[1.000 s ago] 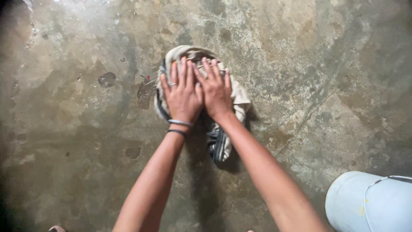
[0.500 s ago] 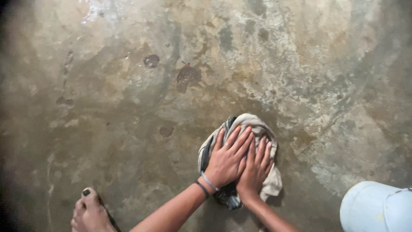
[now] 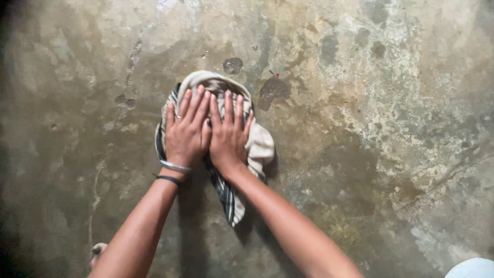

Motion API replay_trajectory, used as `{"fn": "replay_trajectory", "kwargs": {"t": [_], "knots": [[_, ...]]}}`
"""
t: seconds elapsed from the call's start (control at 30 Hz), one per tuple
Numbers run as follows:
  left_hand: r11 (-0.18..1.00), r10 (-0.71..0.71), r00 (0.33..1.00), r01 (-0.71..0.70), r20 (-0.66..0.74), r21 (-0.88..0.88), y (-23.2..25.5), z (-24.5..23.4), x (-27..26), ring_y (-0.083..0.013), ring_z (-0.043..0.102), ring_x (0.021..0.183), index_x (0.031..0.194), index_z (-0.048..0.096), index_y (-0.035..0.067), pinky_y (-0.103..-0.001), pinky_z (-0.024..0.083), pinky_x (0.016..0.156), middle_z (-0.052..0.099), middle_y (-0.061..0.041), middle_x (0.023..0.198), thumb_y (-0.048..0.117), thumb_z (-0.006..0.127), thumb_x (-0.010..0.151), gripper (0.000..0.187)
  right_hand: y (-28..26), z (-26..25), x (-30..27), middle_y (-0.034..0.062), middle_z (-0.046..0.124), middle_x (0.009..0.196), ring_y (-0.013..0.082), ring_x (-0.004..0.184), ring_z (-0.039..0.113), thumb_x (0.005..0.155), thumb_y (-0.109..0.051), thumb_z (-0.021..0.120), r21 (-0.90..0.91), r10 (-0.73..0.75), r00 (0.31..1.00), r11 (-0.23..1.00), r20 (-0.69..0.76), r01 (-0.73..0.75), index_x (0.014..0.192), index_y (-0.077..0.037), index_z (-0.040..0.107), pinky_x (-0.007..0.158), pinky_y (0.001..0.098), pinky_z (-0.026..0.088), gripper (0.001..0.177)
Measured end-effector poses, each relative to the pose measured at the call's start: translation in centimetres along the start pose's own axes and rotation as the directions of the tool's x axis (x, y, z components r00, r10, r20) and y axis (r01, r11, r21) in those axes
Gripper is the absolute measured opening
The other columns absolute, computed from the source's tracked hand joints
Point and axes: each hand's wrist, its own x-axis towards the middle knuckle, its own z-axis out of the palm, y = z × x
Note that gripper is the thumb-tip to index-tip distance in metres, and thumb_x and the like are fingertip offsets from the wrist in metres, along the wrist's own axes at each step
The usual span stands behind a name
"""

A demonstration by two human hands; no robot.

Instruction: The person wrings out a cloth in a bucket of water and then wipes the floor and stairs by hand.

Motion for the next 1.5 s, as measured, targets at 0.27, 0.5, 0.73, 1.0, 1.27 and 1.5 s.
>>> {"fn": "replay_trajectory", "kwargs": {"t": [0.27,0.5,0.73,1.0,1.27,1.5], "knots": [[0.964,-0.247,0.969,0.249,-0.030,0.097,1.9,-0.8,-4.7,-0.0279,0.018,0.160,0.164,0.032,0.012,-0.058,0.009,0.126,0.023,-0.008,0.173,0.028,0.048,0.094,0.074,-0.4,-2.6,-1.0,0.0165,0.032,0.167,0.0368,0.157,0.025,0.095,-0.030,0.056,0.146,-0.299,0.951,0.947,0.074,0.286,0.159,-0.017,0.041,0.125,0.0606,0.019,0.066],[0.927,-0.370,0.926,0.363,0.076,0.093,16.0,0.0,-20.8,-0.0299,0.013,0.156,0.159,0.029,0.009,-0.058,0.003,0.123,0.022,-0.011,0.168,0.036,0.053,0.087,0.081,4.9,-10.7,-18.8,0.0199,0.031,0.164,0.0384,0.154,0.023,0.089,-0.025,0.057,0.108,-0.396,0.876,0.918,0.276,0.381,0.156,-0.012,0.042,0.121,0.0596,0.016,0.070],[0.962,-0.268,0.961,0.271,0.069,-0.037,15.2,0.3,-18.8,-0.0296,0.018,0.158,0.160,0.035,0.007,-0.057,0.006,0.125,0.025,-0.010,0.170,0.035,0.051,0.091,0.076,5.7,-10.4,-17.5,0.0200,0.027,0.165,0.0366,0.154,0.021,0.087,-0.026,0.055,-0.012,-0.332,0.888,0.935,0.318,0.355,0.155,-0.008,0.038,0.119,0.0598,0.019,0.073],[0.987,-0.163,0.983,0.163,-0.079,-0.010,1.0,0.9,-5.2,-0.0251,0.027,0.156,0.157,0.041,0.010,-0.058,0.015,0.126,0.033,-0.007,0.167,0.034,0.051,0.091,0.071,1.1,-1.3,-2.5,0.0219,0.025,0.168,0.0390,0.156,0.021,0.098,-0.030,0.051,-0.062,-0.276,0.943,0.955,0.188,0.292,0.161,-0.011,0.035,0.120,0.0634,0.020,0.068],[0.958,-0.239,0.948,0.266,-0.210,0.111,-12.5,-0.2,-0.6,-0.0231,0.025,0.157,0.160,0.039,0.016,-0.058,0.017,0.125,0.031,-0.003,0.169,0.035,0.052,0.098,0.067,-8.6,5.6,7.6,0.0200,0.033,0.167,0.0414,0.155,0.025,0.102,-0.030,0.052,0.026,-0.413,0.908,0.911,0.076,0.412,0.162,-0.017,0.039,0.123,0.0622,0.019,0.063],[0.810,-0.521,0.834,0.550,-0.182,0.203,-7.3,-5.5,-16.1,-0.0239,0.017,0.159,0.163,0.032,0.013,-0.056,0.013,0.126,0.025,-0.005,0.172,0.033,0.050,0.093,0.075,-14.0,2.1,-3.9,0.0207,0.032,0.164,0.0431,0.155,0.023,0.091,-0.035,0.062,0.301,-0.628,0.766,0.763,0.135,0.572,0.156,-0.015,0.044,0.125,0.0614,0.015,0.070]]}}
